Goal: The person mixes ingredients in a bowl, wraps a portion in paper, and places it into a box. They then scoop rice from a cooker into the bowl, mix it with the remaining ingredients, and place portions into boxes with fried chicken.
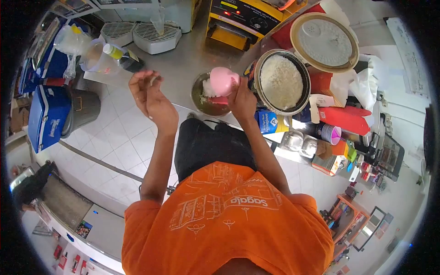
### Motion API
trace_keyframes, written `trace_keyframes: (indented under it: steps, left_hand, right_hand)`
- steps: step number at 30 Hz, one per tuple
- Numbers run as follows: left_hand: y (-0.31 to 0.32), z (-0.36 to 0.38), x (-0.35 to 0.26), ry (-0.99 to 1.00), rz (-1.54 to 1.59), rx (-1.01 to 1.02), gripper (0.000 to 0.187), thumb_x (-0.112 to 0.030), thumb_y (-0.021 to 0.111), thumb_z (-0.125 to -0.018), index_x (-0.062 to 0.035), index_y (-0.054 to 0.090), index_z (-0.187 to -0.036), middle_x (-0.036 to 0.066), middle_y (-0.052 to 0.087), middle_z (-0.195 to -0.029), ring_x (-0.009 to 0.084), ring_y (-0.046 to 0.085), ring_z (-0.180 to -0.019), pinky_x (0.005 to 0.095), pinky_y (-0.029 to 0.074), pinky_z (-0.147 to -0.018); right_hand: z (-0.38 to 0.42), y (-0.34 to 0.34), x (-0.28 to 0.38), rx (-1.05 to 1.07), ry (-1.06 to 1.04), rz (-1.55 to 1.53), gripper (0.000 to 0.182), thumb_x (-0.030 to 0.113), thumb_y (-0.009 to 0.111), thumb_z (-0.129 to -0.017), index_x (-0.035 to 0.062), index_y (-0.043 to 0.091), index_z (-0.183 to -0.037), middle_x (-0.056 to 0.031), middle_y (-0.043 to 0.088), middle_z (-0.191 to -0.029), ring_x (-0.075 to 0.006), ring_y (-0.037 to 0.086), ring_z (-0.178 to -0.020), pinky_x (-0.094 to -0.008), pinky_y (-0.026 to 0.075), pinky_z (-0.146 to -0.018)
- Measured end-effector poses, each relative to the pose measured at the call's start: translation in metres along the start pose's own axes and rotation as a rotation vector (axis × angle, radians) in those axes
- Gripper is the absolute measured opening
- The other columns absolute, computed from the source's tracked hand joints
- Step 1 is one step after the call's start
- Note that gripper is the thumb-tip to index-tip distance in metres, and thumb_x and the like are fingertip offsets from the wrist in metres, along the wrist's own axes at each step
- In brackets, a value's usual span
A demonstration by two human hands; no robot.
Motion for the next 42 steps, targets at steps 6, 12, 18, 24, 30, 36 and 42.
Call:
trace_keyframes:
  steps: [6, 12, 18, 24, 30, 36, 42]
  left_hand:
    - [0.098, -0.002, -0.033, 0.237, 0.113, 0.309, 0.026, 0.002, 0.050, -0.084, -0.0026, 0.053, -0.109, 0.012, 0.059, -0.098, 0.0224, 0.059, -0.094, 0.0361, 0.048, -0.086]
    - [0.325, 0.039, -0.022, 0.728, -0.176, 0.994, 0.037, -0.008, 0.060, -0.079, -0.0024, 0.057, -0.116, 0.018, 0.063, -0.104, 0.0336, 0.062, -0.095, 0.0399, 0.049, -0.085]
    - [0.462, 0.074, 0.121, 1.095, -0.508, 1.199, 0.048, -0.013, 0.060, -0.074, -0.0037, 0.054, -0.120, 0.022, 0.060, -0.107, 0.0372, 0.059, -0.102, 0.0496, 0.045, -0.090]
    - [0.373, 0.093, 0.079, 0.717, -0.796, 1.385, 0.058, -0.012, 0.073, -0.068, -0.0144, 0.059, -0.124, 0.011, 0.059, -0.119, 0.0321, 0.057, -0.111, 0.0416, 0.047, -0.093]
    - [0.210, 0.184, 0.110, 0.473, -1.063, 1.526, 0.076, -0.021, 0.083, -0.062, -0.0184, 0.053, -0.131, 0.013, 0.047, -0.132, 0.0351, 0.042, -0.126, 0.0459, 0.035, -0.107]
    - [0.106, 0.148, 0.093, 0.161, -0.895, 1.101, 0.063, -0.029, 0.074, -0.082, -0.0094, 0.044, -0.134, 0.014, 0.041, -0.136, 0.0331, 0.042, -0.126, 0.0450, 0.035, -0.105]
    - [-0.110, 0.115, 0.181, -0.689, -0.582, 0.195, 0.061, -0.020, 0.069, -0.086, -0.0025, 0.037, -0.135, 0.016, 0.050, -0.124, 0.0269, 0.050, -0.117, 0.0419, 0.047, -0.093]
  right_hand:
    - [0.016, -0.028, -0.012, -0.052, 0.082, -0.289, 0.036, 0.037, 0.039, -0.101, 0.0034, 0.049, -0.110, -0.0244, 0.065, -0.083, -0.0428, 0.064, -0.070, -0.0531, 0.049, -0.063]
    - [0.027, -0.122, -0.101, -0.203, 0.371, -0.974, 0.032, 0.027, 0.035, -0.102, 0.0035, 0.056, -0.104, -0.0036, 0.058, -0.073, -0.0127, 0.056, -0.061, -0.0279, 0.046, -0.053]
    - [0.059, -0.213, -0.196, -0.490, 0.517, -1.083, 0.031, 0.030, 0.043, -0.101, 0.0049, 0.050, -0.118, -0.0082, 0.056, -0.093, -0.0205, 0.061, -0.074, -0.0360, 0.056, -0.064]
    - [0.104, -0.241, -0.238, -0.827, 0.412, -1.302, 0.027, 0.019, 0.041, -0.102, 0.0029, 0.046, -0.123, -0.0130, 0.059, -0.109, -0.0217, 0.061, -0.096, -0.0442, 0.058, -0.084]
    - [0.071, -0.213, -0.236, -0.944, 0.142, -1.050, 0.045, -0.003, 0.052, -0.089, -0.0054, 0.037, -0.131, -0.0183, 0.053, -0.122, -0.0300, 0.056, -0.111, -0.0545, 0.051, -0.097]
    - [0.024, -0.156, -0.209, -1.157, 0.209, -0.727, 0.027, 0.007, 0.059, -0.091, -0.0037, 0.059, -0.116, -0.0112, 0.060, -0.118, -0.0180, 0.058, -0.105, -0.0292, 0.043, -0.094]
    - [0.020, -0.146, -0.168, -0.730, 0.108, -0.264, 0.042, 0.021, 0.065, -0.089, 0.0002, 0.055, -0.124, -0.0240, 0.050, -0.133, -0.0383, 0.048, -0.123, -0.0390, 0.036, -0.104]
Point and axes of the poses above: each hand's wrist, its own z-axis away from the middle knuckle, its own y-axis out of the palm, x = y × z, the point moved 6 cm from there along -z, towards the middle knuckle
